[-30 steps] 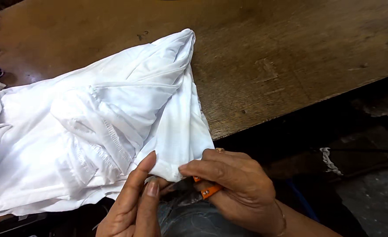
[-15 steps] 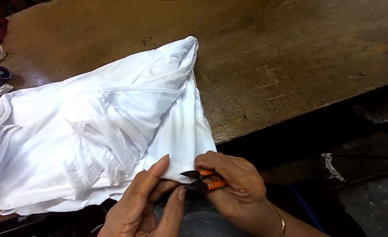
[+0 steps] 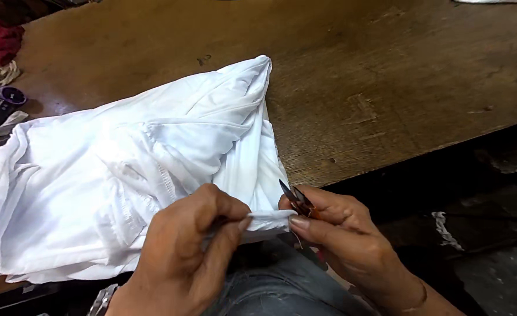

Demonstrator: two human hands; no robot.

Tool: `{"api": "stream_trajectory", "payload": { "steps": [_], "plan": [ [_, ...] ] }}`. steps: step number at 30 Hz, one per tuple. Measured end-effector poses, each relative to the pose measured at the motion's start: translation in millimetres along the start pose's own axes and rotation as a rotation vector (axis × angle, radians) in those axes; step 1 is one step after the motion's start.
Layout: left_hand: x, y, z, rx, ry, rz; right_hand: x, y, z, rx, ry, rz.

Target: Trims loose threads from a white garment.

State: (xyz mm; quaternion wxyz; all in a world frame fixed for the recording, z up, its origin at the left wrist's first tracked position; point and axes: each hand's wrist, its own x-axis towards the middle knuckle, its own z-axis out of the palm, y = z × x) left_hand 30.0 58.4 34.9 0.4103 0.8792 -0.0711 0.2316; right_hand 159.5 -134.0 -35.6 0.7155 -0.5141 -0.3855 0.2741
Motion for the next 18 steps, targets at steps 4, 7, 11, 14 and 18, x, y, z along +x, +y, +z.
{"api": "stream_trajectory", "payload": {
  "steps": [4, 7, 11, 14, 18],
  "plan": [
    [7, 1, -4, -0.168, -0.003, -0.234, 2, -3, 1, -0.027, 0.032, 0.071],
    [7, -3, -3, -0.233, 0.005, -0.322, 2, -5, 4, -0.179, 0.153, -0.041],
    [8, -1, 0, -0.252, 0.014, -0.364, 1, -11, 10, -0.38, 0.147, -0.309],
    [9, 1, 2, -0.262, 0.0, -0.362, 7, -10, 18, -0.498, 0.14, -0.432],
    [9, -3, 1, -0.196, -0.042, -0.298, 16, -9, 14, -0.548, 0.072, -0.465]
  ]
}}
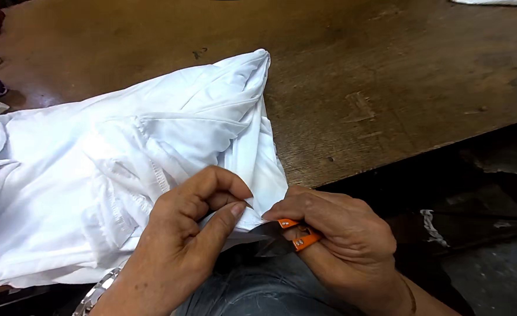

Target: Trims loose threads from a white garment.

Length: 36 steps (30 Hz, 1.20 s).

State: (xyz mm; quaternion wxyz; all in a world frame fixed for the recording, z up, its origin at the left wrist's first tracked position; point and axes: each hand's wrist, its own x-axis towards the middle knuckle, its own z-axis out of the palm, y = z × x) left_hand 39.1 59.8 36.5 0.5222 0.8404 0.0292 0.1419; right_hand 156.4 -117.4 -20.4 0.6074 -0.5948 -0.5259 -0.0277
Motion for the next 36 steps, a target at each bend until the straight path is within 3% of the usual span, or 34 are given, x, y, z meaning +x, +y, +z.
{"api": "stream_trajectory", "payload": {
  "steps": [8, 18, 25, 36],
  "plan": [
    [3, -15, -4, -0.016, -0.194, 0.086, 13, 10, -11, -0.07, -0.144, -0.078],
    [8, -24, 2, -0.054, -0.132, 0.075, 19, 9, -4, -0.121, -0.12, -0.053],
    [10, -23, 1, -0.166, -0.075, -0.034, 7, -4, -29, -0.091, -0.118, 0.174],
    [11, -27, 2, -0.227, -0.081, 0.044, -23, -6, -34, -0.416, -0.158, 0.071]
  ]
}}
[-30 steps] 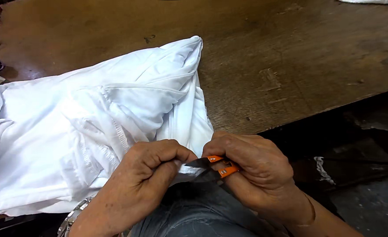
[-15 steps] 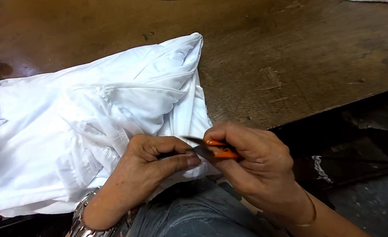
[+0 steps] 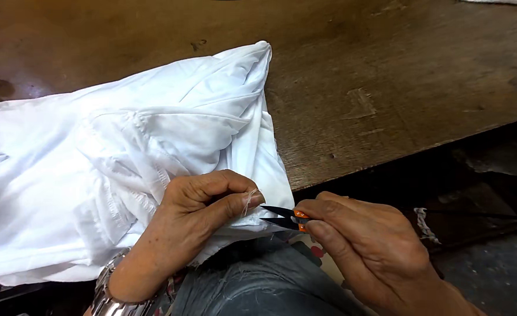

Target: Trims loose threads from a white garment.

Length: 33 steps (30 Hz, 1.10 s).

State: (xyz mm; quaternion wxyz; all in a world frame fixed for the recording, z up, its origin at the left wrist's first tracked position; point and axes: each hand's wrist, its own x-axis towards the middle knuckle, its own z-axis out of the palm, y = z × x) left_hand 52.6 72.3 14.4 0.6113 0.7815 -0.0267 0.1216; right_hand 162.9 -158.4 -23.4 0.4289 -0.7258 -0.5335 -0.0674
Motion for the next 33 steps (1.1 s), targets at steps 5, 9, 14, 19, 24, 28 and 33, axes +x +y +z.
{"api": "stream_trajectory", "payload": {
  "steps": [5, 9, 14, 19, 24, 28, 33],
  "plan": [
    [-1, 0, 0, 0.014, 0.013, -0.002, 1, -6, 2, -0.109, 0.0, -0.043],
    [-1, -1, 0, 0.019, 0.004, -0.011, -1, -7, 7, -0.092, 0.001, -0.032],
    [-2, -2, -3, -0.014, 0.0, -0.016, -1, -7, 11, -0.074, 0.02, -0.037],
    [-1, -1, -3, -0.032, -0.002, -0.033, -3, -4, 14, -0.027, 0.015, -0.02],
    [0, -1, -5, -0.039, -0.024, -0.052, 3, -9, 19, -0.052, 0.016, -0.018],
    [0, -1, -5, -0.043, -0.032, -0.052, 5, -12, 22, -0.073, 0.015, -0.035],
    [0, -3, -6, -0.054, -0.048, -0.062, 1, -11, 20, -0.101, 0.002, -0.054]
  ]
}}
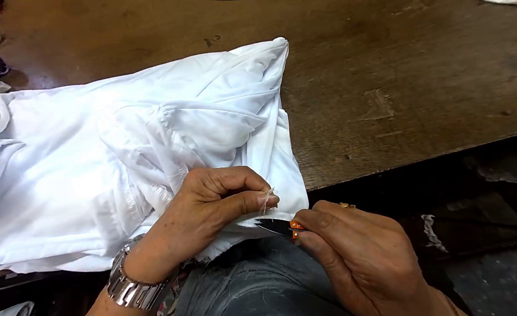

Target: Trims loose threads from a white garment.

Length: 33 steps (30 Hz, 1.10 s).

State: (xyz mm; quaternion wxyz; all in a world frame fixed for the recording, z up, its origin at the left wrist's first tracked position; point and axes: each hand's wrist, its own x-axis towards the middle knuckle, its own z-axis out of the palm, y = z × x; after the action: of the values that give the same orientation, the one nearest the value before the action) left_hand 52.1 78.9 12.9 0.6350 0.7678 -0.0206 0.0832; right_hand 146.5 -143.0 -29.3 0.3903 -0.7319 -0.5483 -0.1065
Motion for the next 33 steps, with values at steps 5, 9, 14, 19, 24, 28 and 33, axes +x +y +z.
{"api": "stream_trajectory", "payload": {
  "steps": [5, 9, 14, 19, 24, 28, 33],
  "plan": [
    [0, 0, 1, 0.014, 0.012, -0.009, -5, 2, 0, 0.014, -0.01, -0.018],
    [0, 0, 1, 0.0, 0.019, -0.011, -7, 2, -2, -0.011, 0.003, 0.008],
    [1, -2, 1, -0.011, 0.014, 0.005, -7, 4, -5, -0.038, 0.013, 0.029],
    [0, -2, 1, -0.005, 0.018, 0.004, -4, -1, 0, -0.04, 0.024, 0.012],
    [0, -1, 2, -0.01, 0.02, -0.016, -6, -2, 0, -0.087, 0.036, -0.002],
    [0, -1, 2, -0.012, 0.026, -0.029, -8, -2, 5, -0.104, 0.057, -0.013],
    [0, 0, 3, -0.001, 0.031, -0.041, -11, 3, 8, -0.021, 0.057, -0.017]
  ]
}}
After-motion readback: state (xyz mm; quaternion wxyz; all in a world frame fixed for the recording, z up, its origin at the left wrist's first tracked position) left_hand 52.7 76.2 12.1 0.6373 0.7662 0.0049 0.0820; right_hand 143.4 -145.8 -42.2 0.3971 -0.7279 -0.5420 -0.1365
